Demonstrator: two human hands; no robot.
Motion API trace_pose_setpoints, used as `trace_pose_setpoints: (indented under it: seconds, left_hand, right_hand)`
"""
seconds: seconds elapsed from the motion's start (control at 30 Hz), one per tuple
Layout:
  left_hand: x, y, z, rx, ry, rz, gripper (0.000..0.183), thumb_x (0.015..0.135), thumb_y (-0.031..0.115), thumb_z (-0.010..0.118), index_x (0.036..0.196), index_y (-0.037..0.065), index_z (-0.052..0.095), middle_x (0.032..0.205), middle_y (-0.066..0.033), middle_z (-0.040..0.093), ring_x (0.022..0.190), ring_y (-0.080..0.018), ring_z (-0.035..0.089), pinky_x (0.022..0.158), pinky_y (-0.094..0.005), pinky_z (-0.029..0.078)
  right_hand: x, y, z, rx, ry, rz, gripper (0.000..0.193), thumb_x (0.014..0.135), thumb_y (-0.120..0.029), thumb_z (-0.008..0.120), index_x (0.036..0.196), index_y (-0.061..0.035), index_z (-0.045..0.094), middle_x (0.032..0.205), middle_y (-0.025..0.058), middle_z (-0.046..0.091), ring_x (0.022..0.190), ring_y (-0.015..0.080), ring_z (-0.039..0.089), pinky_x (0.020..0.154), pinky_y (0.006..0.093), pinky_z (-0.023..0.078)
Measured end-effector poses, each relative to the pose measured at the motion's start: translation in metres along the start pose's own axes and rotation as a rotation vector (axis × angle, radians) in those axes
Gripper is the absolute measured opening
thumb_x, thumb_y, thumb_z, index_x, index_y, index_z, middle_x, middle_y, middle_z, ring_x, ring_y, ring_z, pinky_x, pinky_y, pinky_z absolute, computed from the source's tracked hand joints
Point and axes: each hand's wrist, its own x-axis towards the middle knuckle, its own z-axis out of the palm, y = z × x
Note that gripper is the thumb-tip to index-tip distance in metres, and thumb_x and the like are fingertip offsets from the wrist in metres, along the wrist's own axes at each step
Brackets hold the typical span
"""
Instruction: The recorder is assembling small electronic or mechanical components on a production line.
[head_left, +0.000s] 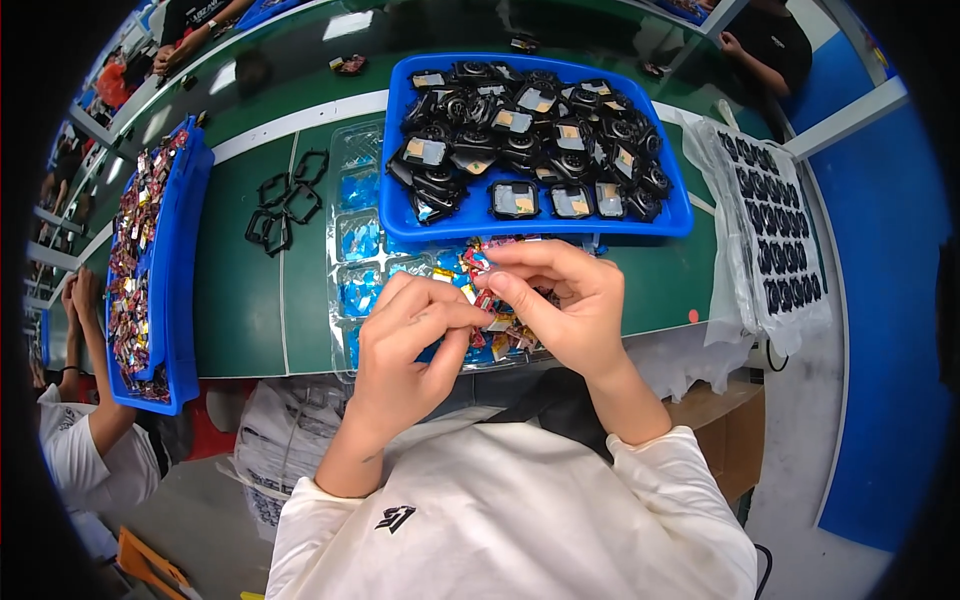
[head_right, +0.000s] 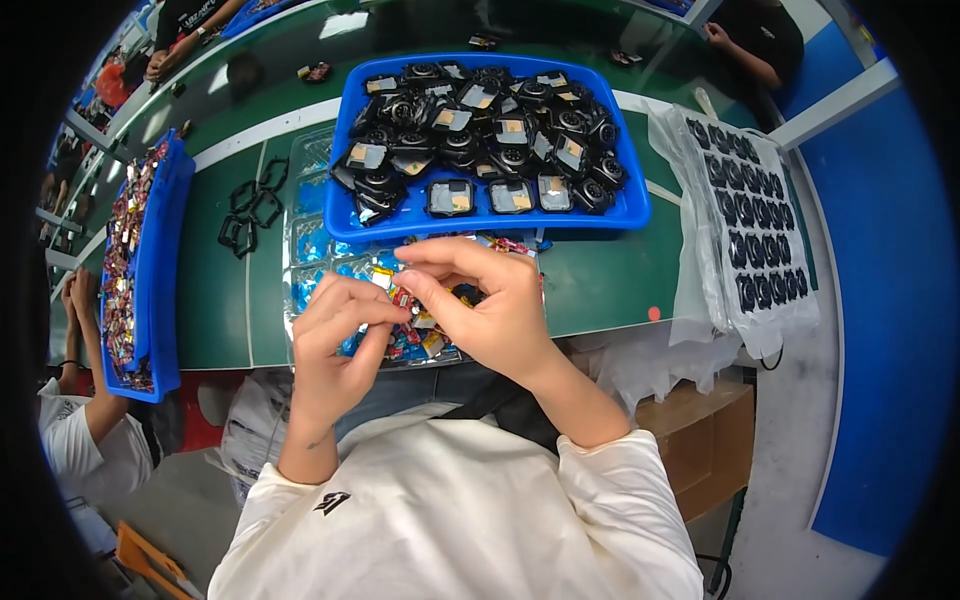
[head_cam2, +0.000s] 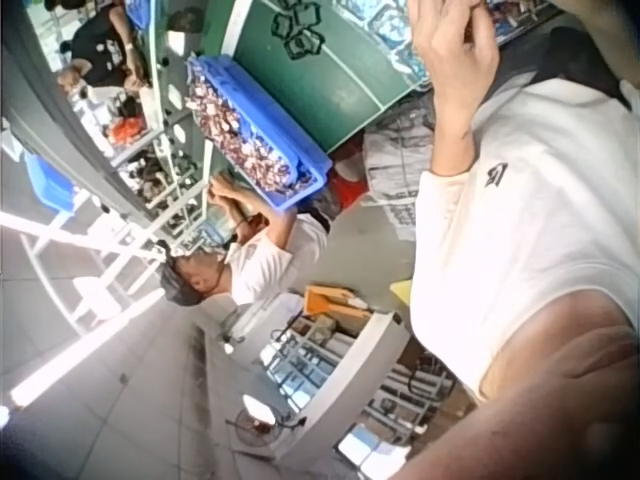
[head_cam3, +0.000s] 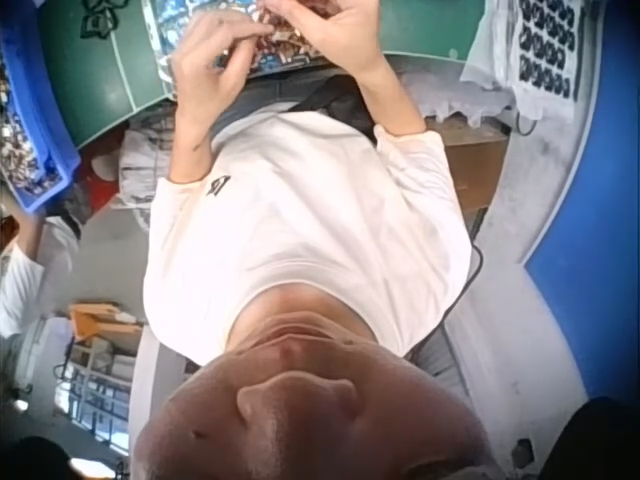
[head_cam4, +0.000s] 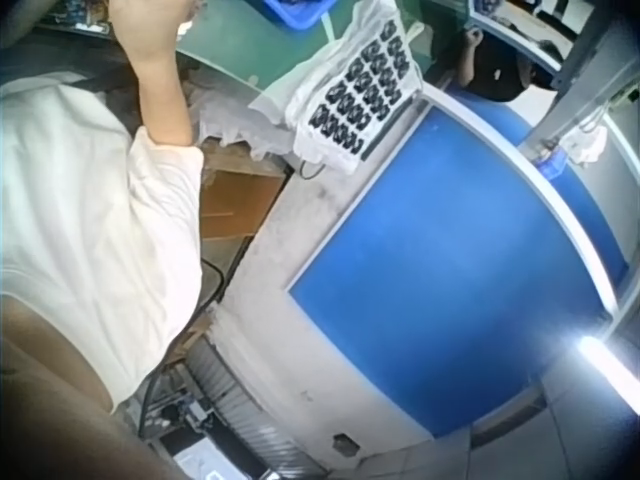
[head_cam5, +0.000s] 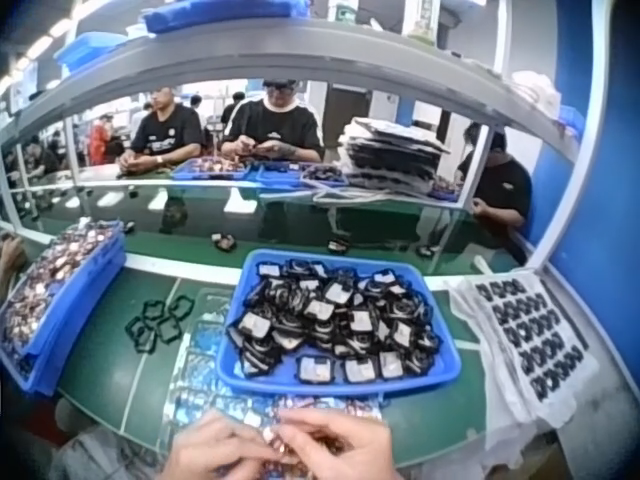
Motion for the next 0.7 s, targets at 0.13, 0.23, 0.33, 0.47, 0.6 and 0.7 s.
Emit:
trace_pose_setpoints:
  seconds: [0.13, 0.23, 0.33, 0.47, 0.6, 0.7]
  left_hand:
    - [0.001, 0.002, -0.003, -0.023, -0.035, -0.047, 0.025, 0.067, -0.008, 0.066, 0.088, 0.005, 0.07, 0.08, -0.0059, 0.062, 0.074, -0.0195, 0.055, 0.063, -0.0279, 0.043]
    - [0.0, 0.003, -0.005, -0.068, 0.065, -0.098, 0.026, 0.065, -0.007, 0.07, 0.088, 0.005, 0.071, 0.08, -0.0057, 0.062, 0.073, -0.0192, 0.054, 0.062, -0.0278, 0.042]
    - [0.002, 0.0, -0.008, 0.18, 0.216, -0.03, 0.022, 0.06, -0.001, 0.077, 0.081, 0.005, 0.071, 0.08, -0.0036, 0.061, 0.07, -0.0169, 0.052, 0.057, -0.027, 0.039]
    - [0.006, 0.007, -0.01, 0.292, 0.215, -0.062, 0.024, 0.059, -0.007, 0.074, 0.08, 0.004, 0.07, 0.075, -0.005, 0.059, 0.071, -0.0179, 0.052, 0.058, -0.0262, 0.04]
    - [0.011, 0.007, -0.009, 0.397, 0.226, 0.089, 0.022, 0.059, -0.004, 0.075, 0.077, 0.007, 0.068, 0.079, -0.0042, 0.062, 0.07, -0.0189, 0.051, 0.057, -0.027, 0.04]
    - [0.01, 0.006, -0.011, 0.293, 0.209, 0.104, 0.019, 0.06, -0.003, 0.074, 0.075, 0.007, 0.067, 0.077, -0.0029, 0.064, 0.067, -0.0195, 0.051, 0.058, -0.0277, 0.041]
  right_hand:
    - [0.006, 0.004, 0.004, -0.004, 0.15, -0.077, 0.011, 0.081, -0.001, 0.066, 0.092, 0.0024, 0.066, 0.091, 0.0106, 0.068, 0.079, 0.0129, 0.066, 0.066, 0.0227, 0.054]
    - [0.006, 0.001, -0.005, -0.226, 0.178, -0.166, 0.007, 0.077, -0.003, 0.07, 0.083, -0.0003, 0.067, 0.087, 0.0091, 0.066, 0.075, 0.0147, 0.063, 0.063, 0.0257, 0.051]
    - [0.012, 0.006, -0.013, -0.497, 0.183, -0.396, 0.012, 0.07, -0.009, 0.075, 0.076, -0.0038, 0.066, 0.082, 0.0079, 0.064, 0.072, 0.0208, 0.058, 0.061, 0.0305, 0.045]
    - [0.007, -0.008, -0.004, -0.437, 0.025, -0.377, 0.018, 0.066, -0.011, 0.079, 0.076, -0.0024, 0.067, 0.077, 0.0071, 0.064, 0.069, 0.0176, 0.057, 0.059, 0.0276, 0.044]
    - [0.003, -0.011, 0.004, -0.359, -0.013, -0.278, 0.018, 0.066, -0.006, 0.079, 0.078, 0.0007, 0.067, 0.072, 0.0064, 0.064, 0.062, 0.011, 0.055, 0.054, 0.0224, 0.042]
    - [0.002, -0.009, 0.002, -0.298, -0.006, -0.255, 0.014, 0.069, -0.002, 0.077, 0.078, 0.0013, 0.067, 0.073, 0.0072, 0.065, 0.06, 0.0094, 0.055, 0.051, 0.0206, 0.042]
